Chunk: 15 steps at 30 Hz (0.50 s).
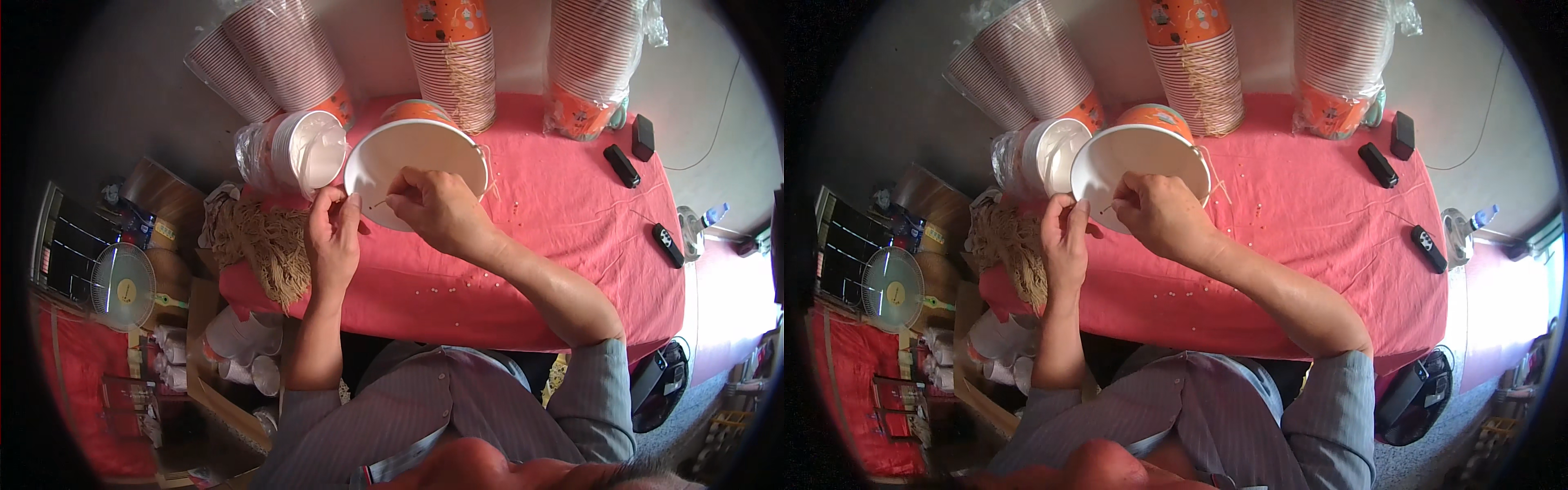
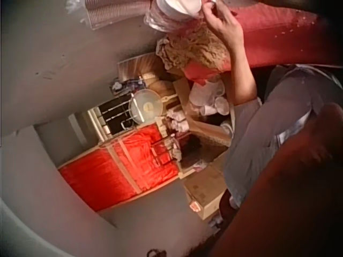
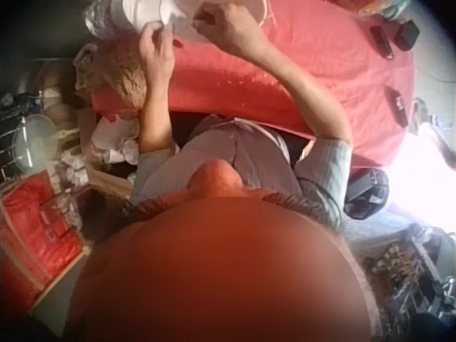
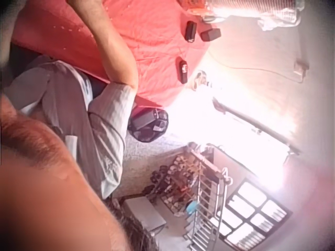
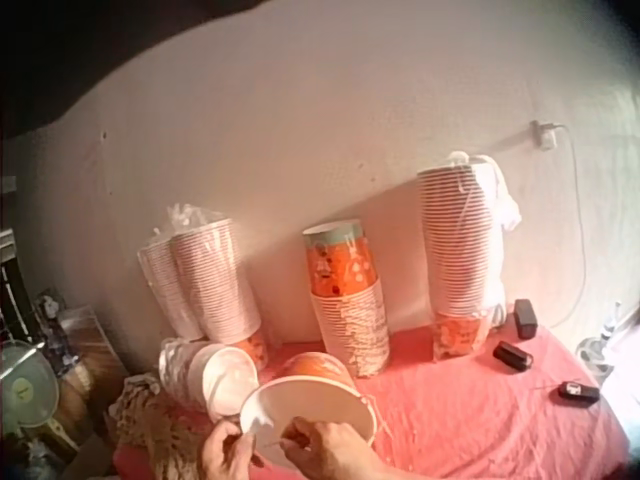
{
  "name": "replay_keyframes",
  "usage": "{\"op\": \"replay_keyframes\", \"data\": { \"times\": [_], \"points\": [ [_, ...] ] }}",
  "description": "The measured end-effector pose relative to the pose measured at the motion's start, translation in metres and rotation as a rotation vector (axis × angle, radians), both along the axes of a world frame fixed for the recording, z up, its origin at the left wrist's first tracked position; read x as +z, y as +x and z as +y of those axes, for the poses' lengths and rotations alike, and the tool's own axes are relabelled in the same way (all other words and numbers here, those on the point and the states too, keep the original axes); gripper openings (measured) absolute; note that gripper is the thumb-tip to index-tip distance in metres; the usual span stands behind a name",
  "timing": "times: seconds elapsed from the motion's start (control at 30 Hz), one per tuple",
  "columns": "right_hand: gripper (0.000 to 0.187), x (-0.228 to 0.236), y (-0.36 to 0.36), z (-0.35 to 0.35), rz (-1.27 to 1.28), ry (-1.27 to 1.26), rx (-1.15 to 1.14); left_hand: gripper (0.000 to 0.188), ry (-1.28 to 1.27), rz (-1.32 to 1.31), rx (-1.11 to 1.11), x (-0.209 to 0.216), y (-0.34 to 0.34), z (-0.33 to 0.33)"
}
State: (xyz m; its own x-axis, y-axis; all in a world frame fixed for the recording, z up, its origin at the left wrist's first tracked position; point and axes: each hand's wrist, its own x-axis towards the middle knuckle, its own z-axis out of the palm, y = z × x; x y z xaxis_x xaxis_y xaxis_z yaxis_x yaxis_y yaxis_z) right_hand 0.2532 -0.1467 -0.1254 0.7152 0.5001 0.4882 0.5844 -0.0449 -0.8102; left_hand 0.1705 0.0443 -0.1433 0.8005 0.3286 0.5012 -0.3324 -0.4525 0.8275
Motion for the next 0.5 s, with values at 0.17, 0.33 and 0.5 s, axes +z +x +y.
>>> {"op": "replay_keyframes", "data": {
  "times": [0.17, 0.33, 0.5],
  "points": [
    [0.016, -0.004, -0.001, 0.0, 0.04, -0.07, 0.01, 0.013, -0.053, 0.026, -0.03, -0.001, -0.003, -0.004],
    [0.017, -0.003, -0.003, 0.002, 0.062, -0.079, 0.009, 0.017, -0.002, 0.006, -0.006, -0.006, -0.003, 0.001],
    [0.017, -0.005, 0.0, 0.002, 0.053, -0.098, -0.006, 0.018, -0.018, -0.011, -0.018, 0.002, -0.002, -0.01]
  ]
}}
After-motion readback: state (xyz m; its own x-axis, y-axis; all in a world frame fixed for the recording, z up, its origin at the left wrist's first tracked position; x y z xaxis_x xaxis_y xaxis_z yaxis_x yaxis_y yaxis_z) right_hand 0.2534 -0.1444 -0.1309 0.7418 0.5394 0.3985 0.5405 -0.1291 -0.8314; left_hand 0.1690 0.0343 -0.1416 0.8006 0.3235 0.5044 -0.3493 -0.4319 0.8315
